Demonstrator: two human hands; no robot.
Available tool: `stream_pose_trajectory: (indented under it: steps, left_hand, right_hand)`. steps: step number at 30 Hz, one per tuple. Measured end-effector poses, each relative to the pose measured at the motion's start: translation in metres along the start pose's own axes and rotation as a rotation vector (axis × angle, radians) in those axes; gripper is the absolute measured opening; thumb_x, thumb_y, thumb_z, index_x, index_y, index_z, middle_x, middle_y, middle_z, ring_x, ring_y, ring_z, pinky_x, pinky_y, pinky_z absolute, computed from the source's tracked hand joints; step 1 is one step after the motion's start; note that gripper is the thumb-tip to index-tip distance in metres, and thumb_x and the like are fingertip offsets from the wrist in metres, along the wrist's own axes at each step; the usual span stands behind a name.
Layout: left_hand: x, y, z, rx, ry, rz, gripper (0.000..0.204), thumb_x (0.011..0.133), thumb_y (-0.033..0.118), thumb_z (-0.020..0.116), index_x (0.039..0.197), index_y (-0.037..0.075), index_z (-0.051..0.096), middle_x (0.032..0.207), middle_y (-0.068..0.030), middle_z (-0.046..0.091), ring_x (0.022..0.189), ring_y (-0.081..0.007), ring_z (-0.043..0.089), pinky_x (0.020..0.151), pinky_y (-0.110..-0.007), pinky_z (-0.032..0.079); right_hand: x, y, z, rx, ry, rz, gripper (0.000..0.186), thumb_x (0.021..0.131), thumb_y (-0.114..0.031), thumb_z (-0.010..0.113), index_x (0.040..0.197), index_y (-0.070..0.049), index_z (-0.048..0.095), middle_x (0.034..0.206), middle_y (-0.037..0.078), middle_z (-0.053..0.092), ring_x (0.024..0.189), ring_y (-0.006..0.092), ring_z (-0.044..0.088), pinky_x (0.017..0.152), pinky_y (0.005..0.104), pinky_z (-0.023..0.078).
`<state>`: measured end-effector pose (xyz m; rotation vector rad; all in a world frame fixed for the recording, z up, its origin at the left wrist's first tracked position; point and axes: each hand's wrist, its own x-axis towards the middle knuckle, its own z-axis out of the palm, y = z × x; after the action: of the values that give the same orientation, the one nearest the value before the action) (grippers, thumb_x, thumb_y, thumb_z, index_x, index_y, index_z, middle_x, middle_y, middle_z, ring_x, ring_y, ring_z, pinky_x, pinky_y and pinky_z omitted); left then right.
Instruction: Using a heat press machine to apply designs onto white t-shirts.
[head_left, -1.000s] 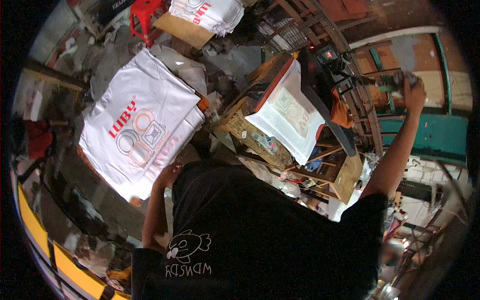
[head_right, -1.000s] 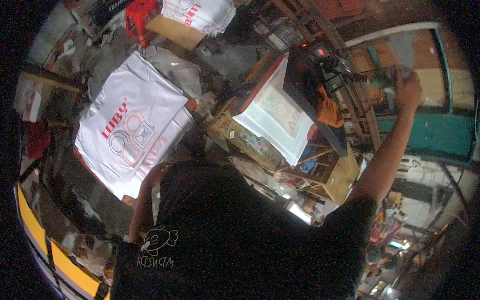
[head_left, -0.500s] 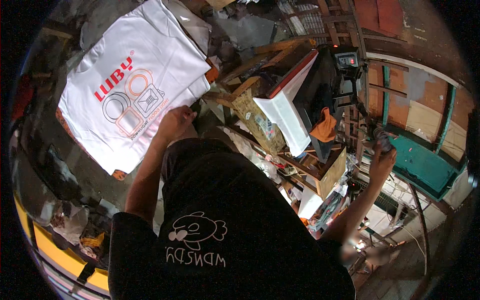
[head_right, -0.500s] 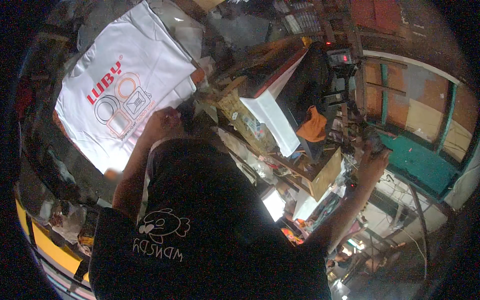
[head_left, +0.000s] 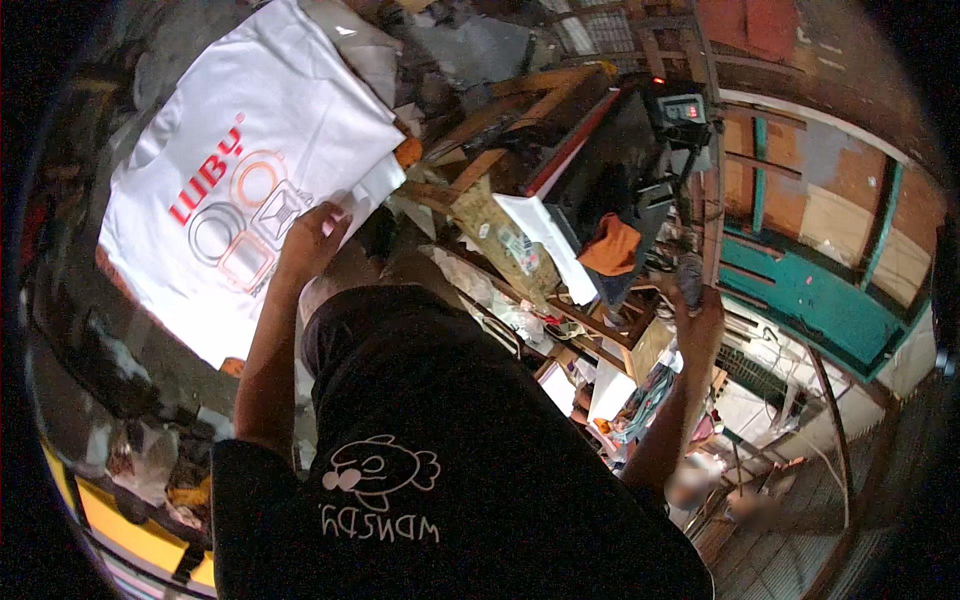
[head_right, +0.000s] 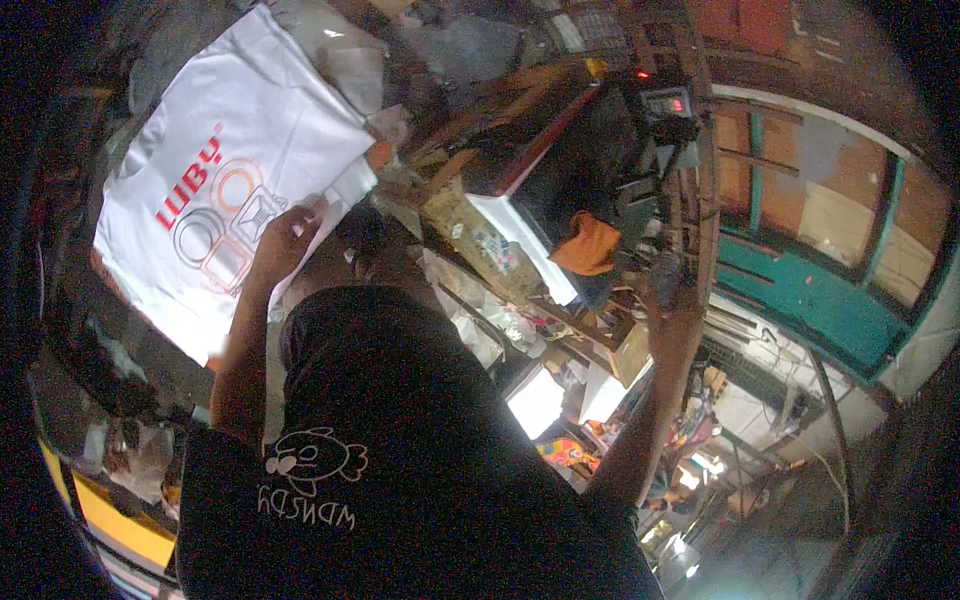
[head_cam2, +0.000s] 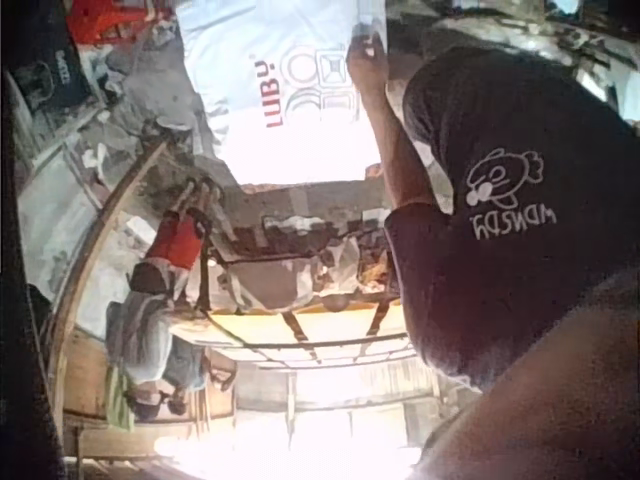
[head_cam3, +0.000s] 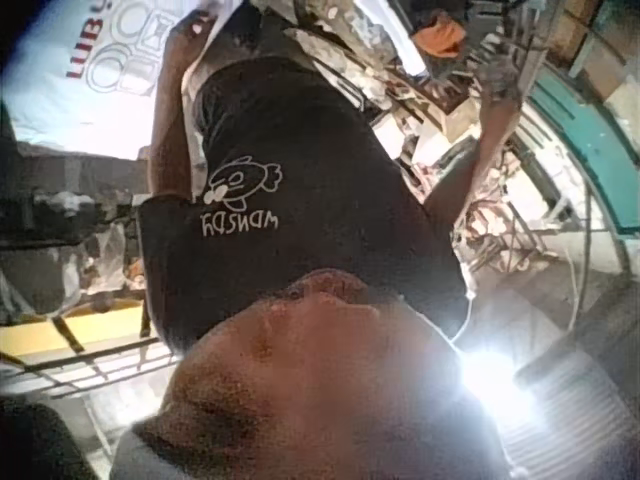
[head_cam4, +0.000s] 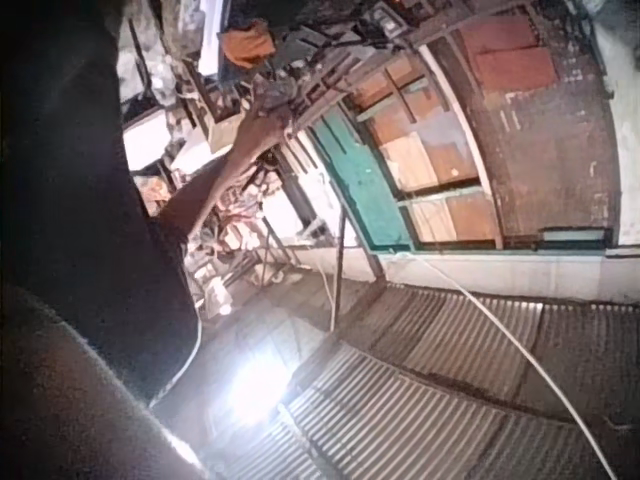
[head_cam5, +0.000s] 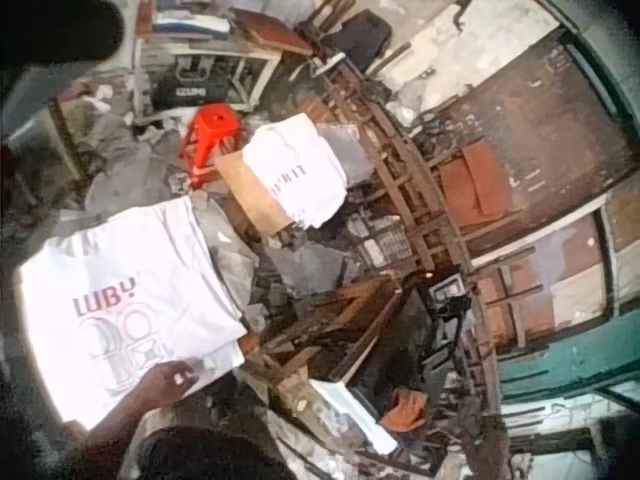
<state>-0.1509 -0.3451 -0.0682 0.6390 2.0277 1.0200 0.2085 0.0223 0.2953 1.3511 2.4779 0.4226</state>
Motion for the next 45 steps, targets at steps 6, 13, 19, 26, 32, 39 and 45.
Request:
stream_pose_trajectory:
  steps: [6, 13, 19, 26, 32, 39, 45]
  left_hand:
    - [0.022, 0.081, 0.015, -0.046, -0.143, 0.217, 0.028, 0.096, 0.029, 0.068, 0.106, 0.003, 0.068, 0.094, -0.0193, 0.072, 0.085, -0.0357, 0.071, 0.075, -0.045, 0.055]
    - [0.057, 0.323, 0.108, -0.129, -0.22, 1.204, 0.043, 0.086, 0.041, 0.078, 0.112, 0.009, 0.067, 0.102, -0.0146, 0.068, 0.098, -0.0345, 0.067, 0.079, -0.046, 0.055]
    - [0.031, 0.485, 0.25, -0.18, -0.629, 1.776, 0.082, 0.075, 0.067, 0.079, 0.129, 0.007, 0.06, 0.123, -0.0164, 0.062, 0.125, -0.0357, 0.055, 0.105, -0.052, 0.046]
    - [0.049, 0.454, 0.312, 0.236, -1.083, 1.583, 0.091, 0.085, 0.067, 0.066, 0.156, 0.018, 0.038, 0.16, -0.0173, 0.036, 0.155, -0.0346, 0.022, 0.125, -0.064, 0.011]
    - [0.072, 0.415, 0.341, -0.072, -1.042, 1.551, 0.083, 0.095, 0.07, 0.049, 0.164, 0.033, 0.021, 0.173, -0.0089, 0.009, 0.159, -0.0321, 0.01, 0.122, -0.071, -0.001]
    - [0.089, 0.375, 0.346, 0.375, -1.054, 1.49, 0.072, 0.094, 0.076, 0.045, 0.155, 0.038, 0.042, 0.173, -0.0003, 0.013, 0.159, -0.0311, 0.008, 0.124, -0.067, -0.001]
    - [0.086, 0.382, 0.335, 0.539, -1.037, 1.489, 0.077, 0.085, 0.077, 0.057, 0.151, 0.039, 0.049, 0.171, -0.01, 0.021, 0.158, -0.0385, 0.01, 0.123, -0.068, 0.003]
  right_hand:
    - [-0.01, -0.02, 0.035, 0.161, -0.179, -0.038, 0.07, 0.092, -0.06, 0.064, 0.13, -0.002, 0.06, 0.132, 0.024, 0.06, 0.128, 0.0393, 0.054, 0.111, 0.0485, 0.042]
    - [0.021, -0.011, 0.032, 0.178, -0.443, -0.098, 0.061, 0.087, -0.056, 0.073, 0.115, -0.001, 0.068, 0.127, 0.023, 0.065, 0.118, 0.0405, 0.063, 0.094, 0.0456, 0.055]
    - [0.043, 0.018, 0.055, 0.24, -0.707, -0.29, 0.062, 0.088, -0.058, 0.068, 0.119, -0.004, 0.067, 0.132, 0.021, 0.063, 0.12, 0.0388, 0.062, 0.094, 0.0482, 0.055]
    - [0.048, 0.04, 0.112, 0.502, -0.763, -0.454, 0.061, 0.089, -0.054, 0.067, 0.124, -0.005, 0.063, 0.136, 0.02, 0.059, 0.124, 0.0385, 0.058, 0.098, 0.0508, 0.051]
    - [0.055, 0.02, 0.149, 0.74, -0.764, -0.544, 0.06, 0.09, -0.051, 0.066, 0.129, -0.006, 0.06, 0.14, 0.02, 0.055, 0.128, 0.0383, 0.055, 0.101, 0.053, 0.048]
    - [0.052, 0.015, 0.182, 0.922, -0.706, -0.501, 0.06, 0.091, -0.048, 0.064, 0.134, -0.007, 0.056, 0.145, 0.02, 0.051, 0.132, 0.038, 0.051, 0.105, 0.0555, 0.044]
    - [0.045, -0.002, 0.201, 0.992, -0.51, -0.39, 0.06, 0.092, -0.045, 0.063, 0.138, -0.008, 0.053, 0.149, 0.02, 0.047, 0.136, 0.0378, 0.048, 0.109, 0.0578, 0.041]
